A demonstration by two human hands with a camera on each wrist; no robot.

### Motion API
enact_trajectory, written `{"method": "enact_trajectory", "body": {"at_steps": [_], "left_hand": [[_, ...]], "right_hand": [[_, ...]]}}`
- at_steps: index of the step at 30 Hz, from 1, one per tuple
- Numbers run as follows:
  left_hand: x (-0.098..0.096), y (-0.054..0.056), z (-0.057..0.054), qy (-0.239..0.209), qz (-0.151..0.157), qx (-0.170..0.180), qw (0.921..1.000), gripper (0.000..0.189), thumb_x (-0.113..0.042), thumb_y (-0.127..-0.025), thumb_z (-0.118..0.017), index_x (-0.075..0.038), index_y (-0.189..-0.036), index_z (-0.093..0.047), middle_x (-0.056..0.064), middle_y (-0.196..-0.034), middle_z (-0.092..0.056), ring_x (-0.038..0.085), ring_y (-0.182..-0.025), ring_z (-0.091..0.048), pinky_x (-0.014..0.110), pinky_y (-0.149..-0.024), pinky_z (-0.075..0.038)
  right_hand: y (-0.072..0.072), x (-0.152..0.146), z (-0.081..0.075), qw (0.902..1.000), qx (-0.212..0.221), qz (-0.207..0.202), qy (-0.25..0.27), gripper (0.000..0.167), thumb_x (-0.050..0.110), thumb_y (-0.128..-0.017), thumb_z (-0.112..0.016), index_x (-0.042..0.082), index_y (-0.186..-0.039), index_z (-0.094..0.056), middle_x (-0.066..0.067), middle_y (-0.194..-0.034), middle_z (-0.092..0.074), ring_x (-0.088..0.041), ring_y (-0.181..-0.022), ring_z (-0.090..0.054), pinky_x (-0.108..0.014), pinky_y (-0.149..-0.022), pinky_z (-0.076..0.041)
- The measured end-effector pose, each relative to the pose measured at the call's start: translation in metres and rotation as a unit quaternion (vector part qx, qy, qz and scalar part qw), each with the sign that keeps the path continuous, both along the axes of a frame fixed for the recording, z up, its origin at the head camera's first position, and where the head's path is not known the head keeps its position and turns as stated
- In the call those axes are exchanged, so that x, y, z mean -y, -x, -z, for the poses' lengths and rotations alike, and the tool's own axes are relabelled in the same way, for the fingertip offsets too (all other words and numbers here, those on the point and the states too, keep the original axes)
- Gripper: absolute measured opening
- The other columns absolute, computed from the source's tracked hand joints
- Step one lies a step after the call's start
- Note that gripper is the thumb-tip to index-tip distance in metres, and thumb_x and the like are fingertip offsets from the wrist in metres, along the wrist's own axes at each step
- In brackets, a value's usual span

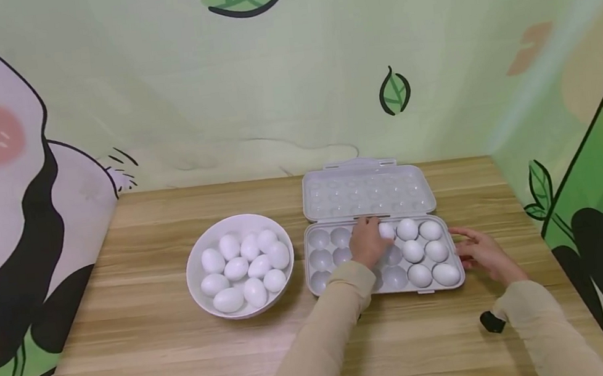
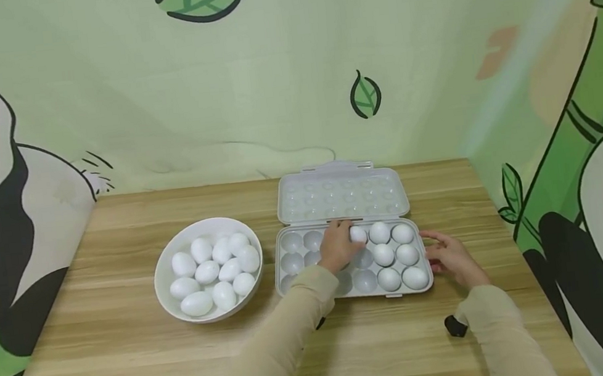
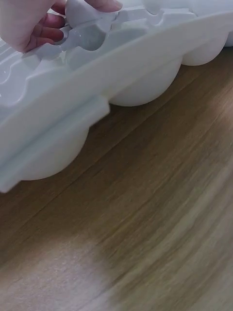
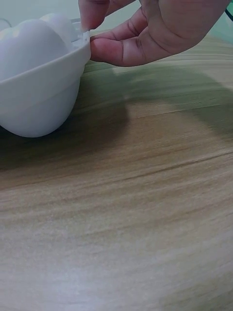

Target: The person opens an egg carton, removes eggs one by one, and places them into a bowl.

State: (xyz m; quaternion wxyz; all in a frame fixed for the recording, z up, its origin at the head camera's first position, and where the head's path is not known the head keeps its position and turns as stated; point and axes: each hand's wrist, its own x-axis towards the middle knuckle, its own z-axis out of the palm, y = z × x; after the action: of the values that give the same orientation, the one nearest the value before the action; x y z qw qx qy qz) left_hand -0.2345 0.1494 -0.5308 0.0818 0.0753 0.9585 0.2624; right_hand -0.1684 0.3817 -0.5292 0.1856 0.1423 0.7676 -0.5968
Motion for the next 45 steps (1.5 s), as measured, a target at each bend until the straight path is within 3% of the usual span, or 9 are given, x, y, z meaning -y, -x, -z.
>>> {"method": "enact_trajectory", "body": {"at_steps": [4, 8, 13, 18, 25, 29, 34, 37, 45], "left_hand": [[0.003, 0.000, -0.002, -0.016, 0.002, 0.005, 0.9999, 0.052, -0.035, -0.069, -0.072, -0.018, -0.115, -0.056, 0.004, -0.115, -0.050, 0.021, -0.103, -0.051, 0.031, -0.079, -0.045], [0.008, 0.002, -0.006, -0.067, 0.018, 0.024, 0.9973, 0.049, -0.034, -0.070, -0.072, -0.013, -0.112, -0.057, 0.006, -0.113, -0.052, 0.022, -0.103, -0.051, 0.030, -0.081, -0.044], [0.018, 0.011, -0.015, -0.149, 0.036, 0.077, 0.9852, 0.044, -0.033, -0.071, -0.071, -0.006, -0.104, -0.059, 0.008, -0.100, -0.060, 0.019, -0.090, -0.056, 0.026, -0.076, -0.044], [0.033, 0.022, -0.026, -0.242, 0.013, 0.160, 0.9569, 0.041, -0.033, -0.072, -0.070, -0.006, -0.099, -0.057, 0.004, -0.089, -0.060, 0.015, -0.077, -0.054, 0.025, -0.068, -0.045], [0.060, 0.042, -0.043, -0.361, 0.000, 0.211, 0.9083, 0.036, -0.028, -0.075, -0.068, -0.004, -0.097, -0.053, -0.001, -0.078, -0.053, 0.009, -0.067, -0.049, 0.021, -0.063, -0.043], [0.077, 0.050, -0.065, -0.386, -0.002, 0.224, 0.8951, 0.037, -0.024, -0.076, -0.066, -0.003, -0.102, -0.051, 0.000, -0.078, -0.054, 0.010, -0.065, -0.052, 0.021, -0.064, -0.046], [0.102, 0.058, -0.094, -0.397, 0.004, 0.230, 0.8886, 0.031, -0.020, -0.079, -0.062, -0.005, -0.101, -0.047, -0.001, -0.079, -0.054, 0.010, -0.063, -0.052, 0.023, -0.067, -0.046], [0.121, 0.061, -0.107, -0.389, 0.022, 0.231, 0.8916, 0.029, -0.019, -0.080, -0.060, -0.006, -0.102, -0.047, -0.001, -0.081, -0.052, 0.010, -0.065, -0.050, 0.022, -0.066, -0.045], [0.175, 0.054, -0.128, -0.297, 0.103, 0.216, 0.9243, 0.025, -0.017, -0.082, -0.057, -0.003, -0.101, -0.048, 0.000, -0.083, -0.050, 0.011, -0.069, -0.047, 0.021, -0.066, -0.042]], "right_hand": [[0.001, 0.000, 0.004, 1.0000, 0.004, 0.005, -0.002, 0.053, 0.011, -0.085, -0.054, 0.010, -0.134, -0.034, 0.008, -0.082, -0.055, -0.003, -0.071, -0.056, -0.023, -0.061, -0.048], [0.001, 0.000, 0.004, 1.0000, -0.002, 0.006, -0.003, 0.054, 0.011, -0.084, -0.055, 0.009, -0.134, -0.034, 0.007, -0.082, -0.055, -0.003, -0.071, -0.055, -0.023, -0.060, -0.048], [0.000, 0.001, 0.001, 1.0000, -0.006, 0.003, -0.005, 0.057, 0.005, -0.085, -0.051, 0.001, -0.136, -0.025, 0.009, -0.081, -0.054, -0.003, -0.070, -0.054, -0.022, -0.059, -0.047], [0.001, 0.001, 0.000, 1.0000, 0.003, 0.005, -0.006, 0.056, 0.004, -0.086, -0.049, 0.004, -0.137, -0.025, 0.011, -0.082, -0.055, -0.003, -0.071, -0.054, -0.023, -0.060, -0.047], [0.000, 0.001, -0.001, 1.0000, -0.001, 0.001, -0.008, 0.055, 0.004, -0.086, -0.049, 0.005, -0.136, -0.027, 0.012, -0.081, -0.055, -0.003, -0.071, -0.054, -0.023, -0.061, -0.047], [0.000, 0.003, -0.001, 0.9999, -0.001, 0.000, -0.010, 0.054, 0.005, -0.086, -0.049, 0.006, -0.136, -0.028, 0.012, -0.080, -0.054, -0.002, -0.071, -0.054, -0.022, -0.061, -0.047], [-0.001, 0.003, 0.000, 1.0000, 0.000, 0.001, -0.004, 0.053, 0.004, -0.086, -0.048, 0.007, -0.135, -0.029, 0.011, -0.079, -0.054, -0.003, -0.070, -0.053, -0.022, -0.061, -0.047], [-0.002, 0.002, 0.000, 1.0000, 0.000, 0.002, 0.005, 0.052, 0.004, -0.086, -0.048, 0.008, -0.134, -0.031, 0.010, -0.079, -0.054, -0.003, -0.070, -0.053, -0.022, -0.061, -0.047], [-0.001, 0.003, -0.001, 0.9999, 0.000, 0.000, 0.014, 0.051, 0.006, -0.086, -0.048, 0.008, -0.135, -0.031, 0.011, -0.079, -0.055, -0.004, -0.070, -0.055, -0.022, -0.061, -0.047]]}}
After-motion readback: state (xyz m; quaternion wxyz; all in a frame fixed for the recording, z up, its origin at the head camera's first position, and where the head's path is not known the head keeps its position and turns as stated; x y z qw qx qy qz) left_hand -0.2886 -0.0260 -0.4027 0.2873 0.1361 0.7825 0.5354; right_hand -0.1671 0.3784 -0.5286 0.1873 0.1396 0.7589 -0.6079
